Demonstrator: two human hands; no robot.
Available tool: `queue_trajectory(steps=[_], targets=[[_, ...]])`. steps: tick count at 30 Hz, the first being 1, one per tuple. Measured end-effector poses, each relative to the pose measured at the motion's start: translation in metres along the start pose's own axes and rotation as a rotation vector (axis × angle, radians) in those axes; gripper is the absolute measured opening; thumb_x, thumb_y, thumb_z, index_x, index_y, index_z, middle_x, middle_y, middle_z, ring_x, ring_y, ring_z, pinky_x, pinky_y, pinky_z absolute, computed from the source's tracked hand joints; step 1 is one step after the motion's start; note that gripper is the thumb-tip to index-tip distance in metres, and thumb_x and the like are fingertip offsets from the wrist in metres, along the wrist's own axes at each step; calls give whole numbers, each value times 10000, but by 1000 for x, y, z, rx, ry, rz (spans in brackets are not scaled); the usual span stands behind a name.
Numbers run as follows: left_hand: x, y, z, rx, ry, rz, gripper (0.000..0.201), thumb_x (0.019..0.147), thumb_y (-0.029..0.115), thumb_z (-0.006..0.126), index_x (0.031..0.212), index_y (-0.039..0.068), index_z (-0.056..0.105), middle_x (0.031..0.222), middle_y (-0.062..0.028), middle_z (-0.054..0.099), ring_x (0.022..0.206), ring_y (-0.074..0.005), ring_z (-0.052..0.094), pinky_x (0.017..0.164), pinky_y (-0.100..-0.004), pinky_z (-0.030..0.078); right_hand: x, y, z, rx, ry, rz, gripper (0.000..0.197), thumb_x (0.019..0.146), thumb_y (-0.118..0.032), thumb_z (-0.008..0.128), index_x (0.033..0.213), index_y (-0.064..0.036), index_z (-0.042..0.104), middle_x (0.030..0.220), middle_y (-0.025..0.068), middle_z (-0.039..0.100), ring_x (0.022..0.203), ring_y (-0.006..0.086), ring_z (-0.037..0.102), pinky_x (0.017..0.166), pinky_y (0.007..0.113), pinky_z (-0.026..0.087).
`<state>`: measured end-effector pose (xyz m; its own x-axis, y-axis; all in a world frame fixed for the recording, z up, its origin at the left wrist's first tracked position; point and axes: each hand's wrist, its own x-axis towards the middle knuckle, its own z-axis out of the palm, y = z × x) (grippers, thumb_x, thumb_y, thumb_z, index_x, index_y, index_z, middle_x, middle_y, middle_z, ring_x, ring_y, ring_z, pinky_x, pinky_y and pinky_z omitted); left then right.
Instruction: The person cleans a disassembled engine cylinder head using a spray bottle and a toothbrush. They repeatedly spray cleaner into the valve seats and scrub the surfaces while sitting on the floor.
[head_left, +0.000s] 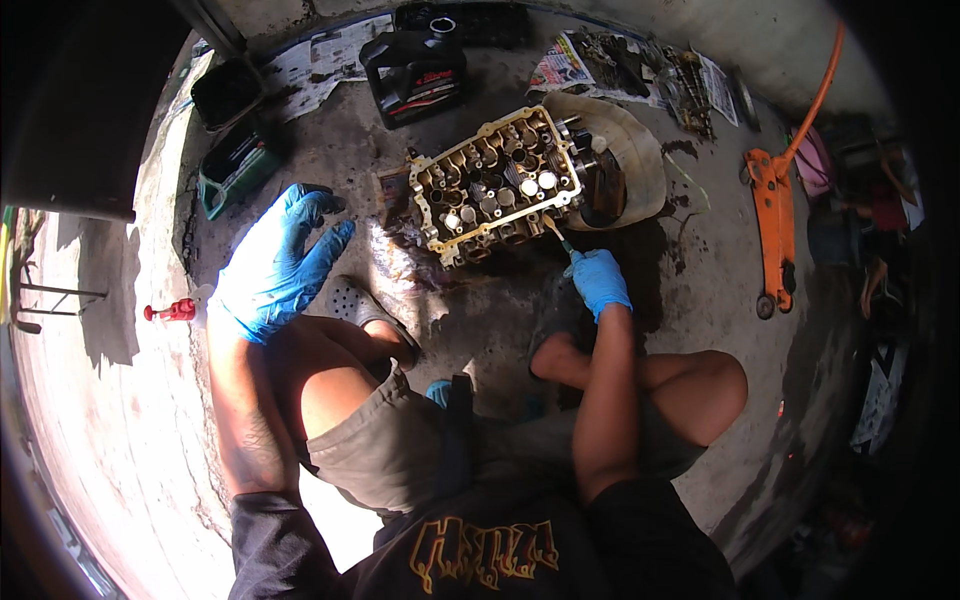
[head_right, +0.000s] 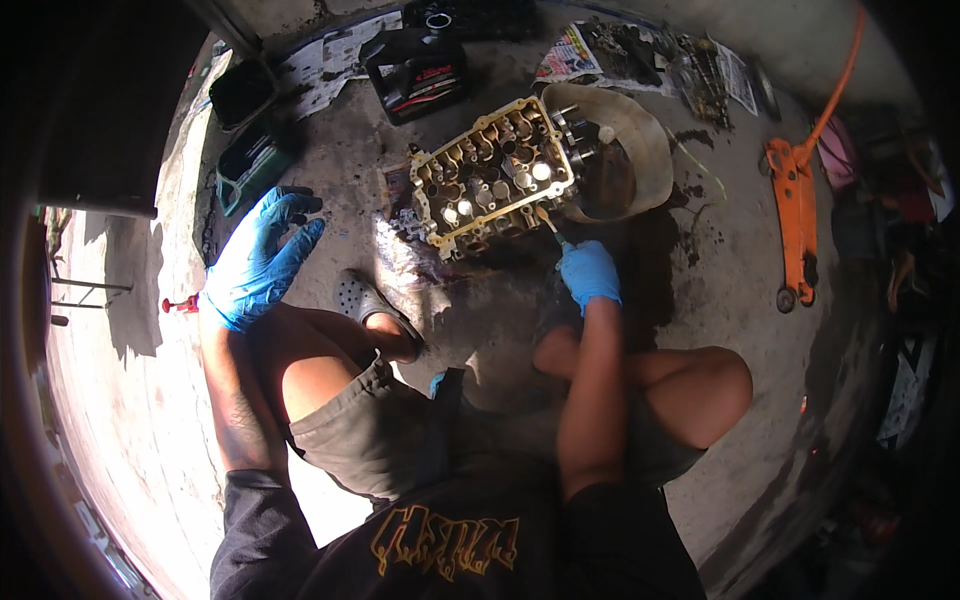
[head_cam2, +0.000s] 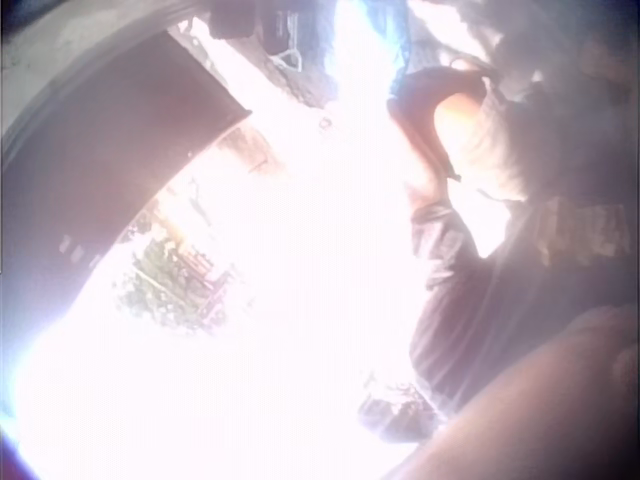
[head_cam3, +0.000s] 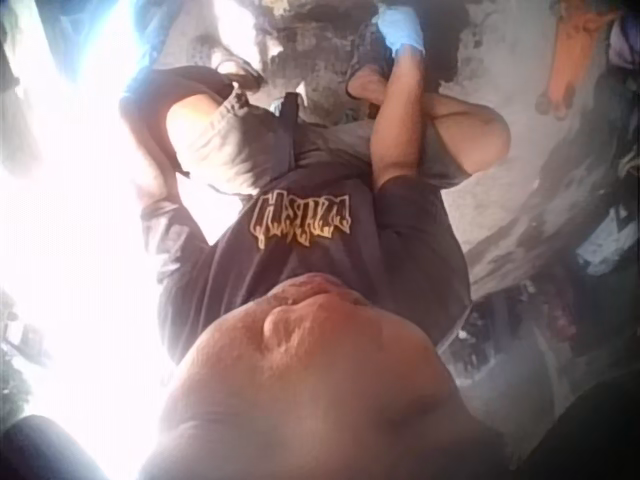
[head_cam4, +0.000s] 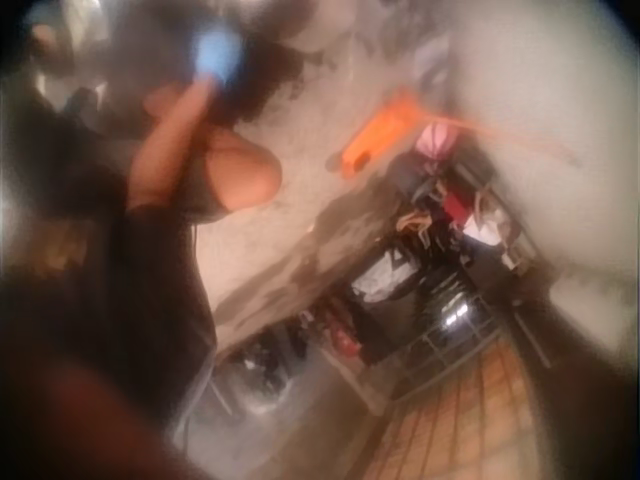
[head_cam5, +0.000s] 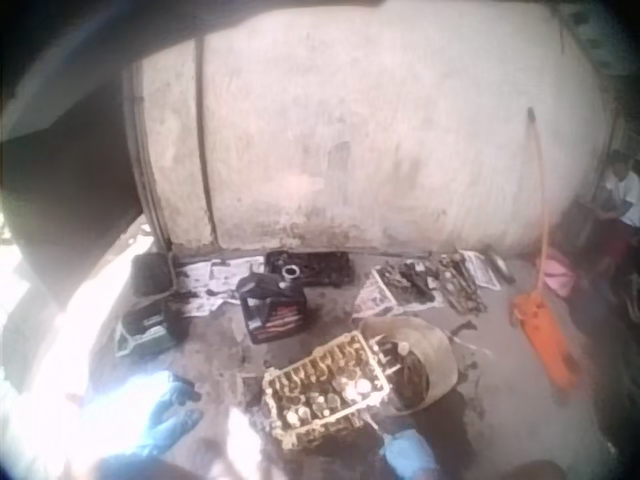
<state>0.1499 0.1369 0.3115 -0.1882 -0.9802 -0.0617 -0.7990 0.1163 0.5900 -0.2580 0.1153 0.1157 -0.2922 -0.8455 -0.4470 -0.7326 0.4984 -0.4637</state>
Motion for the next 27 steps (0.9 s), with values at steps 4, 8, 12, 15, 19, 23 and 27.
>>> queue_trajectory(steps=[4, 8, 12, 15, 19, 23, 27], targets=[[2, 2, 3, -21, 11, 8, 266, 924, 140, 629, 1155, 10, 599, 1114, -110, 592, 1030, -204, 588, 897, -322, 476, -2, 10, 20, 430, -198, 134, 378, 971, -326, 533, 771, -54, 703, 531, 33, 513, 404, 158, 426, 398, 335, 319], [5, 8, 7, 5, 26, 6, 276, 919, 137, 638, 1157, 3, 600, 1113, -108, 597, 1040, -205, 589, 901, -322, 476, -7, 25, 62, 1045, -494, 400, 364, 970, -365, 529, 844, -48, 654, 572, 42, 547, 417, 195, 463, 404, 359, 357], [7, 13, 9, 2, 6, 60, 271, 915, 154, 649, 1139, 6, 613, 1108, -122, 604, 1035, -222, 599, 897, -323, 481, -9, 31, 101, 40, 304, -19, 314, 933, -321, 553, 922, -24, 653, 828, 234, 656, 816, 442, 629, 773, 495, 507], [7, 9, 9, 46, 19, 96, 260, 912, 166, 655, 1122, 16, 625, 1108, -135, 605, 1018, -243, 610, 885, -330, 489, 4, 35, 114, 72, 556, -149, 306, 939, -299, 546, 914, -19, 665, 842, 234, 660, 823, 425, 626, 772, 452, 505], [3, -1, 13, 70, 82, 133, 270, 900, 213, 659, 1106, 41, 633, 1078, -150, 605, 981, -307, 617, 840, -369, 502, 24, 48, 125, 544, 121, -195, 266, 963, -234, 548, 899, -18, 689, 668, 75, 631, 641, 222, 599, 633, 374, 483], [2, -7, 13, 76, 90, 114, 325, 897, 321, 642, 1095, 64, 629, 1042, -162, 604, 969, -369, 615, 812, -425, 504, 5, 59, 157, 911, -225, 251, 296, 1008, -242, 492, 874, -59, 683, 529, -35, 446, 355, 66, 344, 335, 238, 258], [-4, -8, 8, 111, 110, 90, 342, 902, 352, 618, 1088, 66, 618, 1011, -166, 594, 942, -366, 613, 800, -431, 503, -27, 59, 185, 450, 49, -237, 286, 993, -232, 505, 872, -34, 672, 635, 42, 613, 516, 164, 541, 521, 337, 452]])
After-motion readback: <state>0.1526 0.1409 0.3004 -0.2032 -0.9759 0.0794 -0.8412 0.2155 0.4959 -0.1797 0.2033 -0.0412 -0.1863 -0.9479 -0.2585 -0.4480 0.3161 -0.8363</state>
